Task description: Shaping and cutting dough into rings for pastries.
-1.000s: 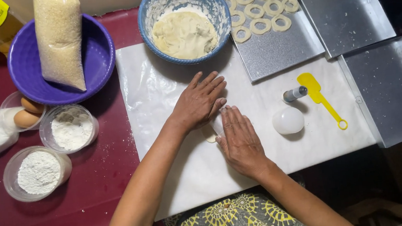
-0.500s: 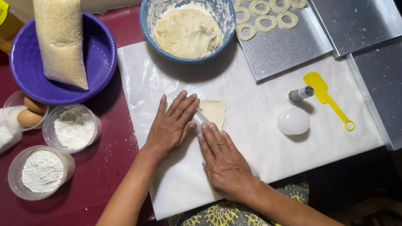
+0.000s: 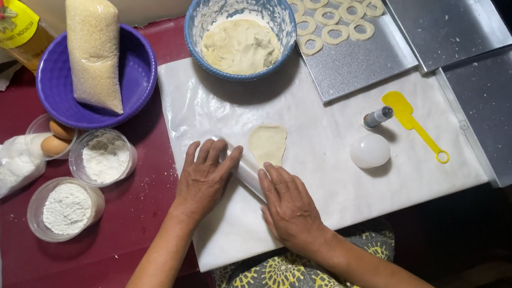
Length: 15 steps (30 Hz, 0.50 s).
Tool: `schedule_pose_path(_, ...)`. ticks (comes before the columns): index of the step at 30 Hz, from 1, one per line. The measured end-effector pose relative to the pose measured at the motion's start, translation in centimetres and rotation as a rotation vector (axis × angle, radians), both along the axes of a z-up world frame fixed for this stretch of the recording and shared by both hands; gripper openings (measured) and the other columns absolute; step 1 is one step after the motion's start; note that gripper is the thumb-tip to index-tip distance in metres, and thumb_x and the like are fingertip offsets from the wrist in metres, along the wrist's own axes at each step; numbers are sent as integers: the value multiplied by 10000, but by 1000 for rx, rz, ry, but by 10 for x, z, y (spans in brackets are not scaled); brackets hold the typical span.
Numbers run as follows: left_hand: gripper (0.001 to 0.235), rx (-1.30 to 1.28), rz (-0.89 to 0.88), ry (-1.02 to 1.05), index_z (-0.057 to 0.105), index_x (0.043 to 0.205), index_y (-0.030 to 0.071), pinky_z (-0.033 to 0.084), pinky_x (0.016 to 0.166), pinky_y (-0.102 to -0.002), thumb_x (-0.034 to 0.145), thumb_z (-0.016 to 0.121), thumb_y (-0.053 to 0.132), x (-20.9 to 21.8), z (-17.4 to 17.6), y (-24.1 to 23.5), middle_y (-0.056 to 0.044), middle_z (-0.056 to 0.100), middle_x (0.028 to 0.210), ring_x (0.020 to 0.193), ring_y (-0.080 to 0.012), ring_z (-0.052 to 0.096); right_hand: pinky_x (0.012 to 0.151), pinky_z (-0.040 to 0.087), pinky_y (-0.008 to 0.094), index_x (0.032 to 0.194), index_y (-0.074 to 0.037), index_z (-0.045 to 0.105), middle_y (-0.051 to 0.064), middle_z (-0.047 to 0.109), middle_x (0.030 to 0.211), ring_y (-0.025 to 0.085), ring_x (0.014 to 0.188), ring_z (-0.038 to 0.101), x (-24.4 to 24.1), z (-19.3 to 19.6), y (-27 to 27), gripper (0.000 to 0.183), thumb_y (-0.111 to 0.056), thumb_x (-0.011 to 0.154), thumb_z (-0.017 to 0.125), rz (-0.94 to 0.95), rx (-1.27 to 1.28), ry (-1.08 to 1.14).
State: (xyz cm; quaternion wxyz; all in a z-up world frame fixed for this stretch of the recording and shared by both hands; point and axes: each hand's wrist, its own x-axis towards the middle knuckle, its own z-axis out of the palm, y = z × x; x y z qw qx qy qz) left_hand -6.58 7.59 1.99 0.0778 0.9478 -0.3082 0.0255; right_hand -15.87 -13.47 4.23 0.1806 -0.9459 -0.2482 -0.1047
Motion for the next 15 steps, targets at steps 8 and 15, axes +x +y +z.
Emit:
schedule_pose_path(8, 478, -97, -161, -84, 561, 1232, 62, 365, 1123, -570, 834, 743, 256, 2, 35, -17, -105, 620, 1204, 1184, -274, 583, 1051, 429, 482, 1470, 72, 433, 237, 585, 1317, 331, 1205, 572, 44, 12, -57, 663, -77, 864, 657, 0, -64, 270)
schedule_pose_path(15, 527, -316, 70, -128, 569, 1300, 47, 435, 980, -462, 852, 786, 217, 28, 8, -51, -131, 633, 1220, 1169, -306, 588, 1089, 405, 462, 1399, -48, 575, 147, 626, 1310, 301, 1226, 567, 132, 14, -91, 648, -10, 760, 676, 42, -63, 209)
